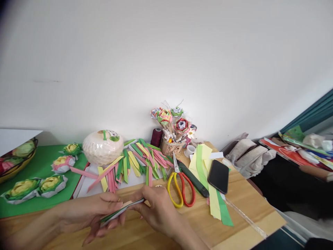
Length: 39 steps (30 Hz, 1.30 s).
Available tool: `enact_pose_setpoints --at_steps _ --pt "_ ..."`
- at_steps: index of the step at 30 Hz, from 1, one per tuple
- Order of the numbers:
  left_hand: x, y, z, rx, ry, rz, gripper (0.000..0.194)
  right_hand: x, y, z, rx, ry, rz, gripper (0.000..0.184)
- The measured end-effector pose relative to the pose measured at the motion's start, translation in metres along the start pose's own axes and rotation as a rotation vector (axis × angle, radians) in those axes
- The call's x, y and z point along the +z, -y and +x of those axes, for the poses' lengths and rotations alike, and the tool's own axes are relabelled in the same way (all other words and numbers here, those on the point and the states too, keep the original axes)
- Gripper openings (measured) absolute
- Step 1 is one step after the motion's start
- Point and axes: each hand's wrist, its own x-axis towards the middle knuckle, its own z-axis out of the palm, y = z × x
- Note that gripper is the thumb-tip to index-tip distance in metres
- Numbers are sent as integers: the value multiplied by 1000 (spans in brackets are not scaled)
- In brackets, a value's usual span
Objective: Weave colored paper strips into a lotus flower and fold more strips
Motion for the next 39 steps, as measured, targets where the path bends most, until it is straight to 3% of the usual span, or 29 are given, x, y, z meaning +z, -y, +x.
enact_pose_setpoints --at_steps 5,10,13,16,19,22,25,27,28,30,31,35,37,39 --pt "-1 3 4 42 8 -64 37 -3 -2 -3 34 -7 102 21" --pt "5 2 3 134 -232 372 45 3 -11 -3 130 -32 176 24" --pt "13 -2 -2 238 -394 622 42 6 -15 -1 159 -135 170 24" --pt "19 -4 -5 335 -404 770 40 8 -17 0 183 -242 171 22" --pt "18 5 1 308 -406 896 37 14 -17 0 283 -218 326 27" --pt "14 19 11 242 -491 1019 42 20 -18 -1 358 -186 449 31" --pt "13 26 16 213 -544 981 40 15 -22 1 423 -123 484 34" --pt "15 25 16 238 -561 900 35 0 -27 7 400 60 396 36" --pt "15 23 16 251 -566 848 33 -10 -31 12 329 105 245 38" --pt "14 19 17 257 -560 718 34 -33 -42 23 244 -43 -254 29" --pt "12 18 18 243 -552 637 37 -45 -49 29 257 -107 -348 25" --pt "1 19 25 195 -482 365 49 -75 -81 48 316 -246 -579 23" --pt "-4 20 27 215 -481 311 54 -79 -93 51 330 -263 -649 13" --pt "-7 20 28 221 -490 289 58 -79 -99 50 333 -288 -691 18"
